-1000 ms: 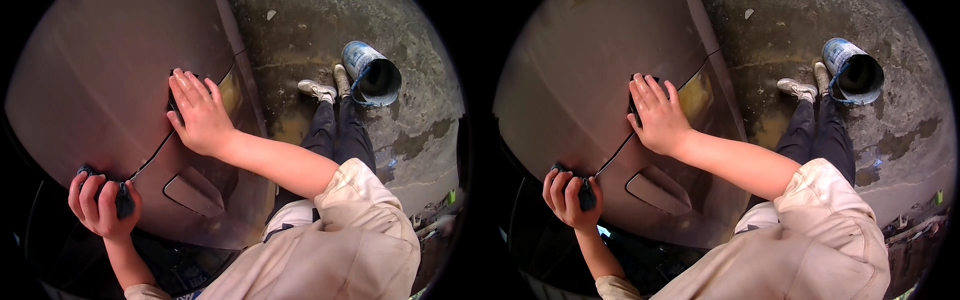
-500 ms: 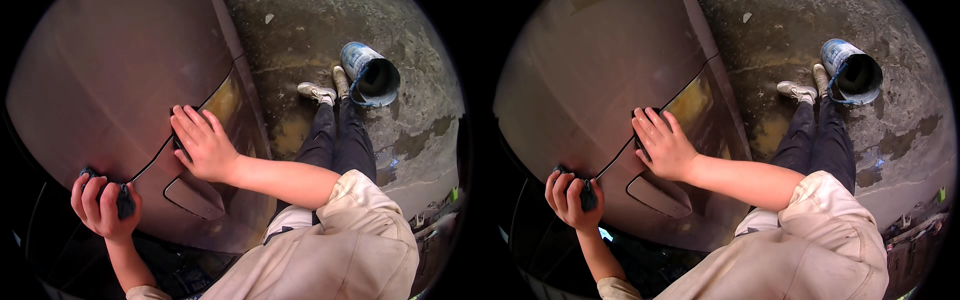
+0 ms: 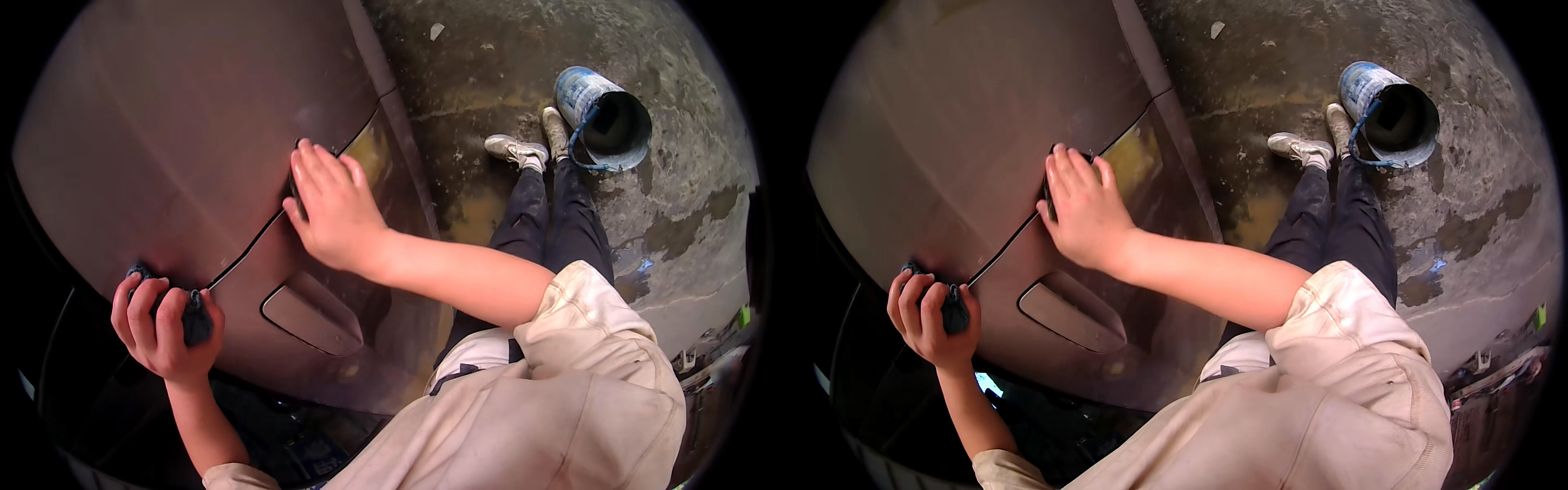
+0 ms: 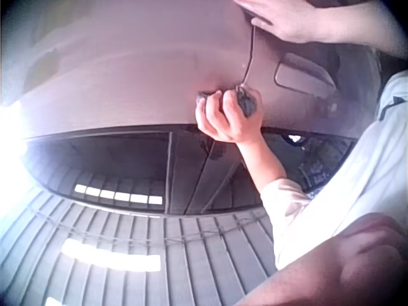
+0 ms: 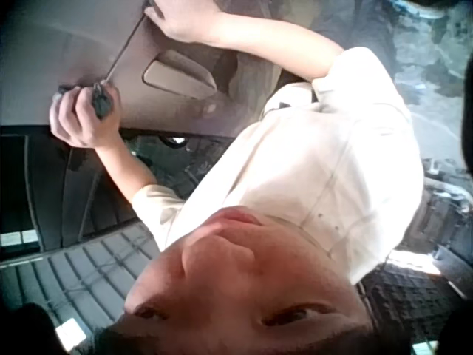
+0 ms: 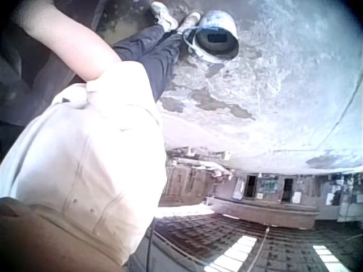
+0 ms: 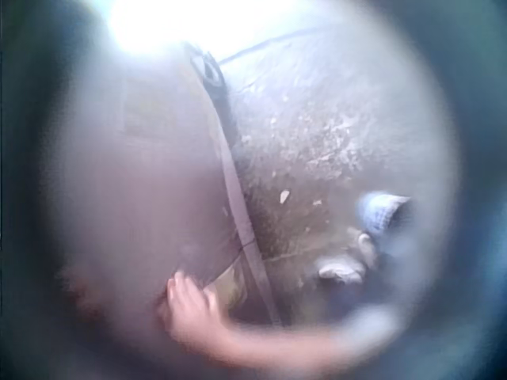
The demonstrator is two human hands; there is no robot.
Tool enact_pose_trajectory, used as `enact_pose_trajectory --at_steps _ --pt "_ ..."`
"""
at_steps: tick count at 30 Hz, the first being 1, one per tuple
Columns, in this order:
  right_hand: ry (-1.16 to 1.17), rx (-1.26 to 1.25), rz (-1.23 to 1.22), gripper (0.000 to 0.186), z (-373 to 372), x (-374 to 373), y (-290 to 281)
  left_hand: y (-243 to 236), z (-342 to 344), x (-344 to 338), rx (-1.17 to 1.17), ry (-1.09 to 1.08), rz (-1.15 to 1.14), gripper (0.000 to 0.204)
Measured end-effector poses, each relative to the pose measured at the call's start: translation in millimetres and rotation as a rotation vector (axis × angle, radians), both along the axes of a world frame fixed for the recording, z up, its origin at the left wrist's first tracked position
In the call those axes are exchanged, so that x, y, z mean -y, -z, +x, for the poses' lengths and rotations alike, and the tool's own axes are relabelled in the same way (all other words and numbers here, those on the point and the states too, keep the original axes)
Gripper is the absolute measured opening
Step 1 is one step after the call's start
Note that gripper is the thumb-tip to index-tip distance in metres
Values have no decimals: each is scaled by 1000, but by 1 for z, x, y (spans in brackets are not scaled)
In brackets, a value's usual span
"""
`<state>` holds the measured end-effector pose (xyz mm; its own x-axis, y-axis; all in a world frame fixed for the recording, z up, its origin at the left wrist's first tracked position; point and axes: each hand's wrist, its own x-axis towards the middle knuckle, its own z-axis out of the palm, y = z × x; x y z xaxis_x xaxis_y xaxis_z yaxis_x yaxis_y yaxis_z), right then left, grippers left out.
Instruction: The person sands a section of a car's side panel using a sanding block and a cloth. They repeatedly rub the surface, occasionally dipping the sanding block into a bucket of water and wiping the area with the cloth.
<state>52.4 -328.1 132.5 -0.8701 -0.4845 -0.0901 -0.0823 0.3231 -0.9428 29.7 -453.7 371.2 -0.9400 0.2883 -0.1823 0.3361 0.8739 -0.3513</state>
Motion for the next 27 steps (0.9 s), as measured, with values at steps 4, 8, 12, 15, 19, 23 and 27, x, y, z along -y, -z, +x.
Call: enact_pose_trajectory --at_steps 4,8,12,15,19,23,27 --pt "-53 -49 -39 61 24 -11 -20 -2 3 0 1 -5 -5 25" --pt "3 74 25 61 -2 1 5 -1 -1 -1 9 0 13 25" --pt "-96 -29 -80 61 24 -14 -26 -2 2 -1 5 3 -7 25" --pt "-15 -16 26 58 3 -7 -2 -1 0 -3 -1 5 1 25" --pt "-58 19 -42 58 11 -13 -16 0 -1 -5 20 0 10 25" --pt "-33 -38 -71 57 19 -13 -14 -2 8 -5 89 -49 42 26" --pt "-16 44 -76 57 12 -11 -18 -1 6 -8 94 -52 67 27"
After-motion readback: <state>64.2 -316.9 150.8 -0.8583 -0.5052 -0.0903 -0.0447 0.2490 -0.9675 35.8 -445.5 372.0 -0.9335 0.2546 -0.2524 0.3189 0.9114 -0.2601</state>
